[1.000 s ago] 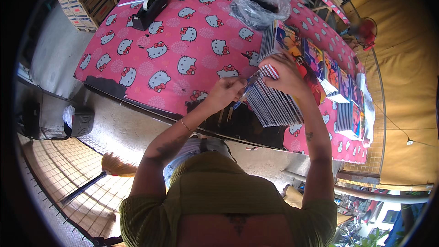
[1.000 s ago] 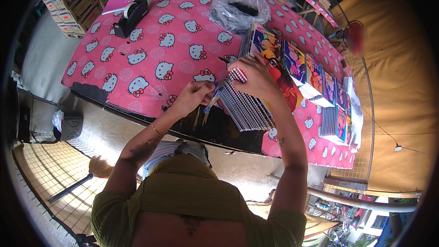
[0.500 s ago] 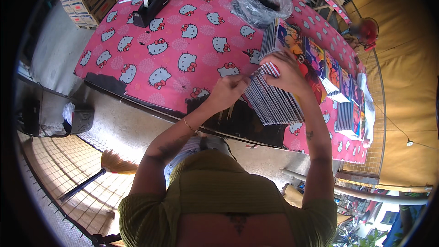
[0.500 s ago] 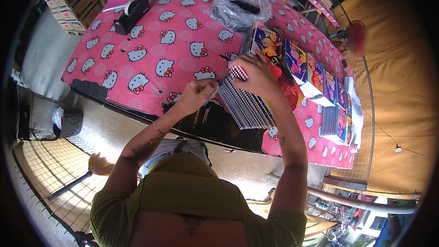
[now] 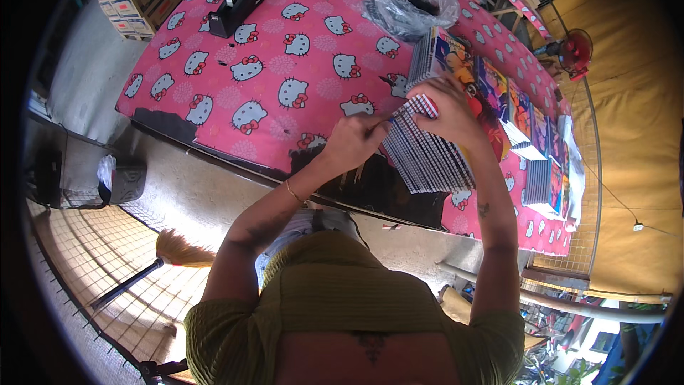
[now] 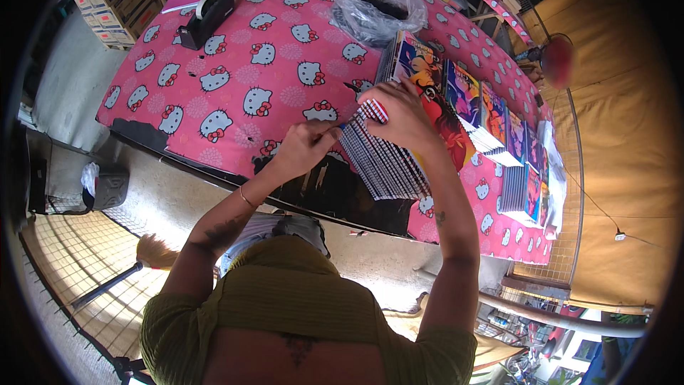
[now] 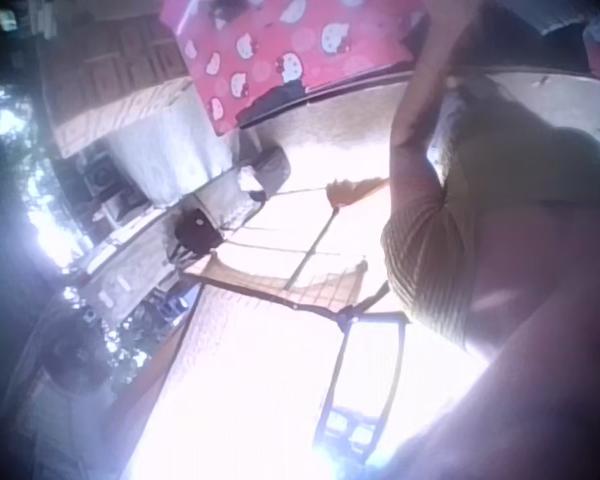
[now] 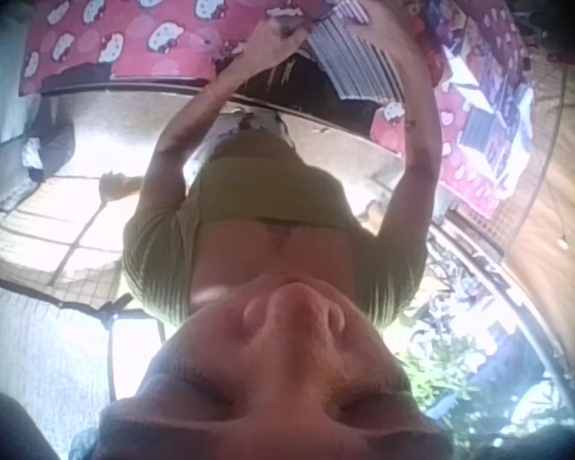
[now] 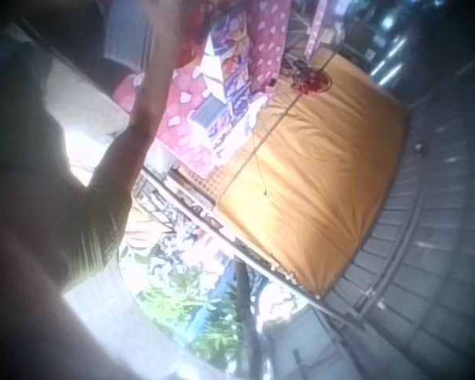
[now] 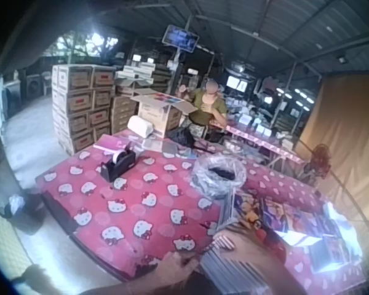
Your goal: The person organizes stacks of notebooks on a table, including picking up a stack, placing a notebook on top, and using a cutting tool by hand to trim or separate elements along the spiral binding.
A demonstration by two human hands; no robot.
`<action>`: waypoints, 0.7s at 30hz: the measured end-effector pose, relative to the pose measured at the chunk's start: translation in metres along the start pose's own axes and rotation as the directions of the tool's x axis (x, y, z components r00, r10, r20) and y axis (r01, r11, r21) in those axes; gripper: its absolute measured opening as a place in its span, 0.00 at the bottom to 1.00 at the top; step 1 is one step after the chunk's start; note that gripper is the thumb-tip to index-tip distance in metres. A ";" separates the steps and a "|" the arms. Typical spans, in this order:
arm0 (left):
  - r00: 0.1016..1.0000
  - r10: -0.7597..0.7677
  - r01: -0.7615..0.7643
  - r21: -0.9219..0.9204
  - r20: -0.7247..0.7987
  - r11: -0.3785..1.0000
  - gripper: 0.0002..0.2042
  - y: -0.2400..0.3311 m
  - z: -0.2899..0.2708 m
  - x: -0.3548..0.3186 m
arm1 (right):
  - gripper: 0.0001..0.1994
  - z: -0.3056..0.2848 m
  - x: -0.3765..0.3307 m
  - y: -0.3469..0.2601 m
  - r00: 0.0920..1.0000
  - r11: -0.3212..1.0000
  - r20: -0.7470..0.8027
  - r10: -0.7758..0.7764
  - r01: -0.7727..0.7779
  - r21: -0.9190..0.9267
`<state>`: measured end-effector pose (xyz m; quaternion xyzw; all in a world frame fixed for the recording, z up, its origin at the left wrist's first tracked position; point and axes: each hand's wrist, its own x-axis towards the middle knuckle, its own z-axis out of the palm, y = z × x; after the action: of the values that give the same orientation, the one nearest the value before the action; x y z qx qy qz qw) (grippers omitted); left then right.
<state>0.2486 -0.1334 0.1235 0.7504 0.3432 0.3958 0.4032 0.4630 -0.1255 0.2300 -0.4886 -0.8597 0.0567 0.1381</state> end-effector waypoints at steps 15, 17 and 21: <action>0.911 -0.356 0.411 -0.483 0.206 0.773 0.16 -0.013 0.009 -0.002 | 0.17 0.000 0.002 -0.002 1.000 1.000 0.000 0.006 -0.006 -0.001; 0.846 -0.450 0.522 -0.612 0.284 0.594 0.15 -0.007 0.009 0.001 | 0.17 0.000 0.001 -0.001 1.000 1.000 0.000 0.009 -0.009 -0.001; 0.824 -0.460 0.544 -0.690 0.332 0.477 0.16 -0.005 0.010 0.001 | 0.17 -0.001 0.002 -0.002 1.000 1.000 0.002 0.003 -0.003 0.004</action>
<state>0.2566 -0.1341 0.1161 0.3939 0.3276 0.3277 0.7938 0.4608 -0.1247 0.2316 -0.4894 -0.8590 0.0591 0.1380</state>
